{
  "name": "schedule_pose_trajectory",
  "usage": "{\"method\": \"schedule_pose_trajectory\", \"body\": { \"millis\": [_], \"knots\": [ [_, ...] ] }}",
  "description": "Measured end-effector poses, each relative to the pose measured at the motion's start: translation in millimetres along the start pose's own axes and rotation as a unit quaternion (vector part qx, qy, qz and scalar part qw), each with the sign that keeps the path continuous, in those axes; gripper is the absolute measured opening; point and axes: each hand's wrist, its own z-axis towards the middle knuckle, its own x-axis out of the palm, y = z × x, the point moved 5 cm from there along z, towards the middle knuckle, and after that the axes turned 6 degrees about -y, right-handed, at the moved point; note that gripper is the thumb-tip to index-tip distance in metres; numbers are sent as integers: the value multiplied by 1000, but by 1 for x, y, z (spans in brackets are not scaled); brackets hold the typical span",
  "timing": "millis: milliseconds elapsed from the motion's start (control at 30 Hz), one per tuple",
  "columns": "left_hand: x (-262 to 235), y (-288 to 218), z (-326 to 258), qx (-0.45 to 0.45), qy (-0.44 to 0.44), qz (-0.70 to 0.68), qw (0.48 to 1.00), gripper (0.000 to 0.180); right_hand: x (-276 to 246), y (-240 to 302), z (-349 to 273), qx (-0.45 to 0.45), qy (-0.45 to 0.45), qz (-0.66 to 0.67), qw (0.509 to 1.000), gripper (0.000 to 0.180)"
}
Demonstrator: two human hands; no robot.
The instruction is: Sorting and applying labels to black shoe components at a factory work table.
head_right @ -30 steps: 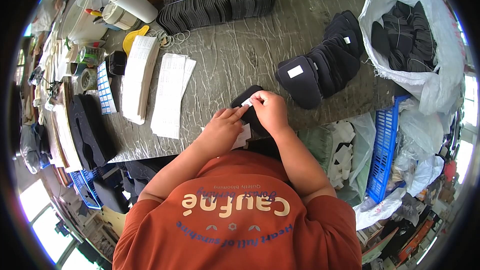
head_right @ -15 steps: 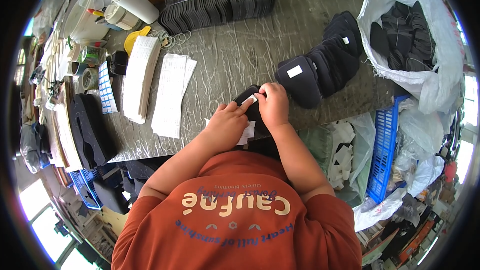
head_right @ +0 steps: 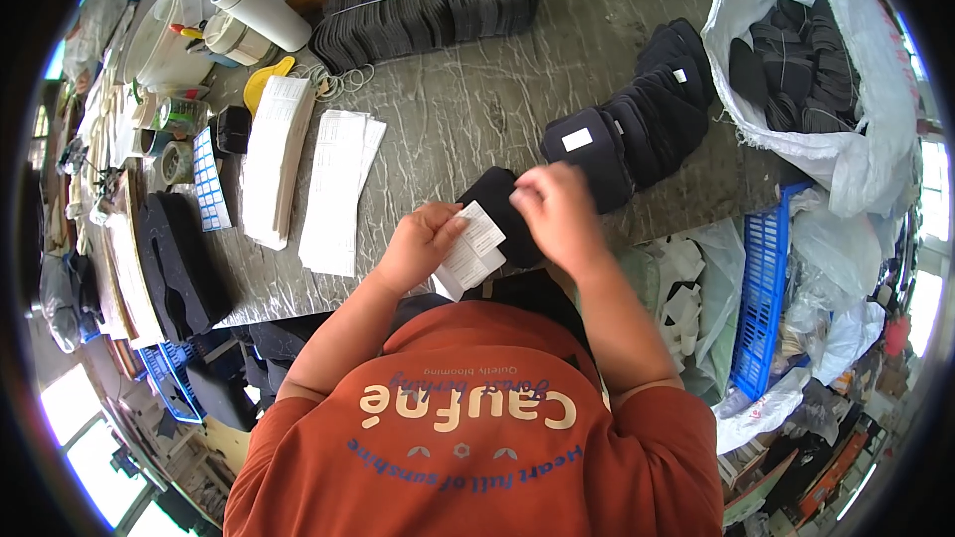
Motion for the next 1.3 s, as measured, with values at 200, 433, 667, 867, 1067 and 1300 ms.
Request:
{"method": "schedule_pose_trajectory", "body": {
  "millis": [200,433,667,867,1067,1300],
  "knots": [
    [-8,-13,1,28,-35,123,991,22,41,4,-23,146,123,184,964,6],
    [-21,-5,-2,1,-83,153,985,21,37,1,-16,116,99,171,973,4],
    [-2,-30,-15,195,75,148,967,16,52,-27,-10,200,98,239,945,12],
    [17,-19,-25,192,99,258,942,17,60,-38,2,162,112,187,962,11],
    [18,-17,-24,181,105,251,945,17,63,-39,4,163,125,175,963,14],
    [21,-16,-22,172,115,268,941,17,65,-40,6,153,115,143,971,16]
  ]
}}
